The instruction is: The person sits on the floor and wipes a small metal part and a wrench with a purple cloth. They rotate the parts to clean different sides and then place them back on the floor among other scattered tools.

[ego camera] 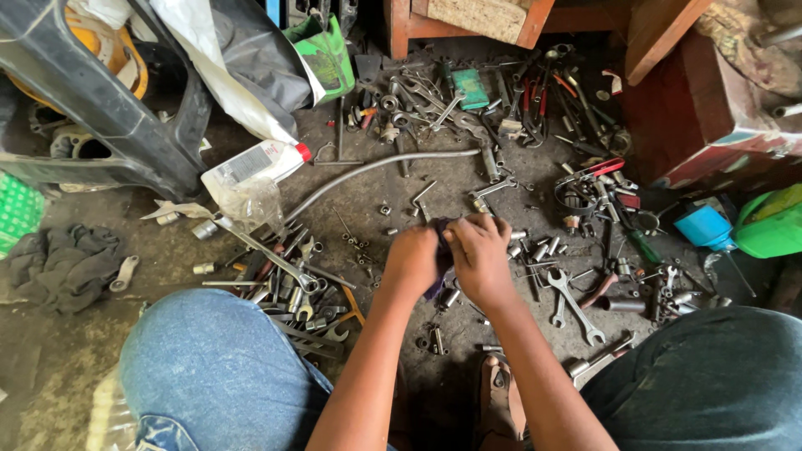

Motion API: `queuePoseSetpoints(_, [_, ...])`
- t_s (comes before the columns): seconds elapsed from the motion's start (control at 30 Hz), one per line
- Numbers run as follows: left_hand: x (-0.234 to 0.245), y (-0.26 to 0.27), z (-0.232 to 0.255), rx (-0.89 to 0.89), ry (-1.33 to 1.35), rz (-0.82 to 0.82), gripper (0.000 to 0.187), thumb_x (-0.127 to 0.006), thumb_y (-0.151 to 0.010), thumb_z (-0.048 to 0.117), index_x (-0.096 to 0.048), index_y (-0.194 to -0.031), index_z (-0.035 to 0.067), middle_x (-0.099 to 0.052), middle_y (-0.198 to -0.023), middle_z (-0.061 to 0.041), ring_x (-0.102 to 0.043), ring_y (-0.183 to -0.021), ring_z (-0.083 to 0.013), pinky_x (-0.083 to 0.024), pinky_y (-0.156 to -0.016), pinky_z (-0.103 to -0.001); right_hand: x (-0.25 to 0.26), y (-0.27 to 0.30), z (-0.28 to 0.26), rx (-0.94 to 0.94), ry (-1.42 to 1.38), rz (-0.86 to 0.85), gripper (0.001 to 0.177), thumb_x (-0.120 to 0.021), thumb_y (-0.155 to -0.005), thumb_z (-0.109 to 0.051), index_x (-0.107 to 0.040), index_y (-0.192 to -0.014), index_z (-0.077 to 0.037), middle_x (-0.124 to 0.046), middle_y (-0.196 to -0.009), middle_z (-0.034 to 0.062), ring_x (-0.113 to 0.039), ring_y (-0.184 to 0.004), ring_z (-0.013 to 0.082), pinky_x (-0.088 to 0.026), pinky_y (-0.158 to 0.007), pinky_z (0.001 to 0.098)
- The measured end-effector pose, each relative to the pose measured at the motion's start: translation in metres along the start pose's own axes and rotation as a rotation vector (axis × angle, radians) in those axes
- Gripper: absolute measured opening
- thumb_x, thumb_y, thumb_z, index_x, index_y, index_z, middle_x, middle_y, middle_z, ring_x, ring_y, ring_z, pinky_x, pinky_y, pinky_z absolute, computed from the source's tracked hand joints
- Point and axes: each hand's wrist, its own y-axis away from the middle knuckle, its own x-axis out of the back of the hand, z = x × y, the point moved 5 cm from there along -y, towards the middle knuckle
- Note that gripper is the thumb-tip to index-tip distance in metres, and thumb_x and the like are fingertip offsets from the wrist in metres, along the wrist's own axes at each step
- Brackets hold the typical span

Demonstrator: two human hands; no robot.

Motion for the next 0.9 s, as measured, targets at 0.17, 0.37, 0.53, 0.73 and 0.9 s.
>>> queuePoseSetpoints(0.17, [0.009, 0.000, -0.025, 0.085, -0.052, 0.054, 0.023, -0.069, -0.082, -0.001, -0.067, -0.104, 0.000, -0.073, -0.096, -0.021, -0.073, -0.091, -0.0370, -0.058, -0.081, -0.045, -0.043, 0.025, 0.050, -0.767, -0.916, 0.196, 0.025, -0.051, -0.106, -0.029, -0.064, -0.118, -0.010, -0.069, -0.109, 0.0033, -0.060, -0.105, 0.0190, -0.045, -0.101, 0.0402])
queuePoseSetpoints(0.37, [0.003, 0.030, -0.070, 0.504, 0.232, 0.128, 0.034, -0.080, -0.075, 0.017, -0.070, -0.104, 0.003, -0.074, -0.098, -0.020, -0.074, -0.091, -0.0366, -0.057, -0.081, -0.046, -0.026, 0.044, 0.121, -1.291, -1.502, 0.802, 0.031, -0.042, -0.107, -0.035, -0.061, -0.108, -0.011, -0.069, -0.098, 0.0052, -0.068, -0.093, 0.0244, -0.058, -0.088, 0.0454])
queuePoseSetpoints(0.53, [-0.008, 0.079, -0.138, 1.006, 0.555, 0.541, 0.047, -0.081, -0.086, 0.032, -0.067, -0.107, -0.007, -0.074, -0.099, -0.018, -0.075, -0.087, -0.0311, -0.059, -0.080, -0.043, -0.010, 0.039, 0.146, -1.004, -1.632, 0.783, 0.031, -0.040, -0.110, -0.030, -0.063, -0.104, -0.011, -0.070, -0.095, 0.0053, -0.068, -0.088, 0.0236, -0.059, -0.085, 0.0427])
queuePoseSetpoints(0.73, [-0.006, 0.112, -0.177, 1.380, 1.372, 1.142, 0.083, -0.069, -0.091, 0.033, -0.022, -0.153, 0.002, -0.070, -0.099, -0.020, -0.069, -0.080, -0.0277, -0.060, -0.069, -0.038, -0.027, 0.038, 0.136, -1.083, -1.609, 0.732, 0.033, -0.040, -0.109, -0.034, -0.063, -0.097, -0.013, -0.071, -0.086, 0.0048, -0.070, -0.080, 0.0250, -0.060, -0.078, 0.0432])
queuePoseSetpoints(0.9, [-0.068, 0.094, -0.170, 0.974, 0.892, 0.971, 0.048, -0.070, -0.085, 0.015, -0.059, -0.130, 0.001, -0.073, -0.111, -0.014, -0.072, -0.091, -0.0262, -0.059, -0.077, -0.037, -0.029, 0.037, 0.133, -1.161, -1.623, 0.669, 0.041, -0.045, -0.106, -0.050, -0.061, -0.091, -0.015, -0.070, -0.082, 0.0043, -0.069, -0.078, 0.0248, -0.059, -0.075, 0.0441])
